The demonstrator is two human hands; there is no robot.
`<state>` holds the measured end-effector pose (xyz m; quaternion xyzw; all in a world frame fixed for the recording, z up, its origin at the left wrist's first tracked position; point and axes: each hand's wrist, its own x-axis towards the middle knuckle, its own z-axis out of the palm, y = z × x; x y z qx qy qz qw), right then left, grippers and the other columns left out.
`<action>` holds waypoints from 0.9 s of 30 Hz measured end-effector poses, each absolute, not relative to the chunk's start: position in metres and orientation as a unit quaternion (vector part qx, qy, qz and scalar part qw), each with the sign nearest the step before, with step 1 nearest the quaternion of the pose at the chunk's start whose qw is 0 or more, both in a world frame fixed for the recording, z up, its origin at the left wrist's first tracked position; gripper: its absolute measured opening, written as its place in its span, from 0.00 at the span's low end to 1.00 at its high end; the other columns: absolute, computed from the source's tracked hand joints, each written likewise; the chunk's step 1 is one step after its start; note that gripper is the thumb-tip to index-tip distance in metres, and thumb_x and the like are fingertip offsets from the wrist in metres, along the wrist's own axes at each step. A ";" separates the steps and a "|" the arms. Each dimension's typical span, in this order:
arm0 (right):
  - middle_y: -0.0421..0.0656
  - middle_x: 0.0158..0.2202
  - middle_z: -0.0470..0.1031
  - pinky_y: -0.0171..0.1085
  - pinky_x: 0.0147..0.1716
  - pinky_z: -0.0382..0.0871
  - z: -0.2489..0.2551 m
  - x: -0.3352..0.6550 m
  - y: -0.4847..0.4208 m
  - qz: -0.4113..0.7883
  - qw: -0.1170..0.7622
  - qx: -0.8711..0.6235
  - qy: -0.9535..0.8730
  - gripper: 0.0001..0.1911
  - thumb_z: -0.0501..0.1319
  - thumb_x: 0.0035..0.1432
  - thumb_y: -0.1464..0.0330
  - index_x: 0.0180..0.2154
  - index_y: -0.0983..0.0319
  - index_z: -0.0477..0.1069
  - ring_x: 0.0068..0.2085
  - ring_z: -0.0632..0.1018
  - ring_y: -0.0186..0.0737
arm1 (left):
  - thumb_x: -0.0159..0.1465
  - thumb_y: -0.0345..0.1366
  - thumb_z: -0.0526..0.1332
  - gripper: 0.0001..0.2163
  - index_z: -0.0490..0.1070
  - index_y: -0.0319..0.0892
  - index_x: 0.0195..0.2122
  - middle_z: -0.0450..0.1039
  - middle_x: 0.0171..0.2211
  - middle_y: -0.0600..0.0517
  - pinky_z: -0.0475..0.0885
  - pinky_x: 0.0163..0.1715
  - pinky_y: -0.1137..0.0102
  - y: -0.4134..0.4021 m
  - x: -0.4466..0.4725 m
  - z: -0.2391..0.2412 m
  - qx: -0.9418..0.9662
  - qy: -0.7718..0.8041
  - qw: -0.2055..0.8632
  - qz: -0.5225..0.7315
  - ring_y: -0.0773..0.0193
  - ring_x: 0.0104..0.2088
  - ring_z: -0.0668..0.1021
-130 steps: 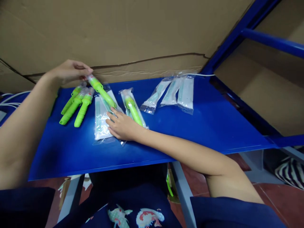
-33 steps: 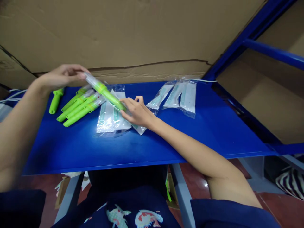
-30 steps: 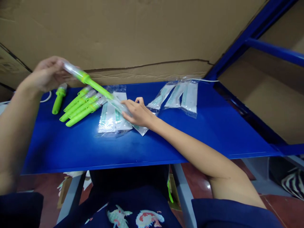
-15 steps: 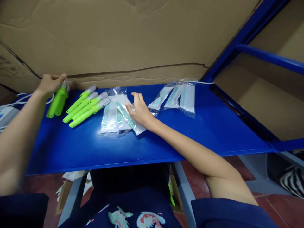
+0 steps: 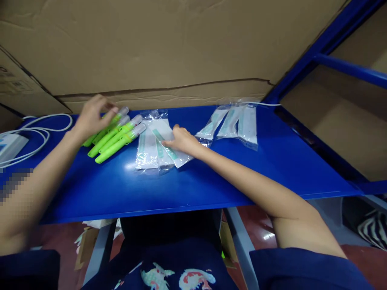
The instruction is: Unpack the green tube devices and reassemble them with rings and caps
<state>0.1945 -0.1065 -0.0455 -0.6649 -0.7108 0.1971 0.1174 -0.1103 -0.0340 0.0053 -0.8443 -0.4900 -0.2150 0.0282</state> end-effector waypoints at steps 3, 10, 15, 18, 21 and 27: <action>0.65 0.51 0.79 0.49 0.42 0.75 -0.044 0.189 -0.094 0.204 0.126 -0.679 -0.694 0.34 0.67 0.63 0.52 0.58 0.73 0.70 0.49 0.82 0.62 | 0.72 0.49 0.48 0.20 0.75 0.43 0.44 0.77 0.42 0.43 0.74 0.51 0.58 -0.079 -0.076 -0.007 -0.900 -0.419 -0.008 -0.122 0.51 0.44 0.79; 0.64 0.47 0.80 0.47 0.37 0.74 -0.037 0.183 -0.084 0.199 0.185 -0.677 -0.684 0.33 0.64 0.62 0.50 0.56 0.71 0.72 0.44 0.82 0.60 | 0.64 0.57 0.63 0.20 0.72 0.44 0.42 0.73 0.34 0.43 0.76 0.49 0.54 -0.120 -0.043 -0.043 -0.828 -0.509 -0.146 -0.185 0.45 0.41 0.80; 0.56 0.42 0.80 0.44 0.33 0.71 -0.031 0.177 -0.091 0.299 0.236 -0.686 -0.620 0.23 0.63 0.63 0.59 0.53 0.68 0.74 0.36 0.79 0.50 | 0.57 0.52 0.70 0.24 0.70 0.43 0.48 0.76 0.51 0.40 0.71 0.62 0.47 -0.114 -0.036 -0.032 -0.737 -0.531 -0.350 -0.227 0.41 0.58 0.77; 0.50 0.31 0.76 0.43 0.29 0.68 -0.029 0.172 -0.096 0.373 0.242 -0.655 -0.611 0.12 0.60 0.65 0.62 0.35 0.63 0.76 0.28 0.74 0.44 | 0.59 0.45 0.69 0.20 0.68 0.46 0.49 0.71 0.62 0.40 0.74 0.61 0.47 -0.120 -0.029 -0.021 -0.614 -0.535 -0.493 -0.306 0.43 0.66 0.71; 0.48 0.29 0.76 0.42 0.28 0.68 -0.029 0.168 -0.100 0.410 0.277 -0.636 -0.593 0.10 0.62 0.64 0.65 0.31 0.61 0.73 0.28 0.75 0.43 | 0.60 0.37 0.67 0.13 0.66 0.46 0.44 0.69 0.65 0.42 0.80 0.53 0.50 -0.130 -0.018 -0.015 -0.481 -0.508 -0.609 -0.373 0.46 0.68 0.69; 0.51 0.33 0.80 0.40 0.28 0.69 -0.018 0.177 -0.108 0.459 0.285 -0.616 -0.574 0.07 0.63 0.63 0.69 0.31 0.62 0.73 0.31 0.78 0.45 | 0.60 0.27 0.62 0.11 0.61 0.45 0.38 0.77 0.53 0.46 0.80 0.57 0.49 -0.144 0.014 -0.019 -0.374 -0.464 -0.687 -0.416 0.52 0.64 0.74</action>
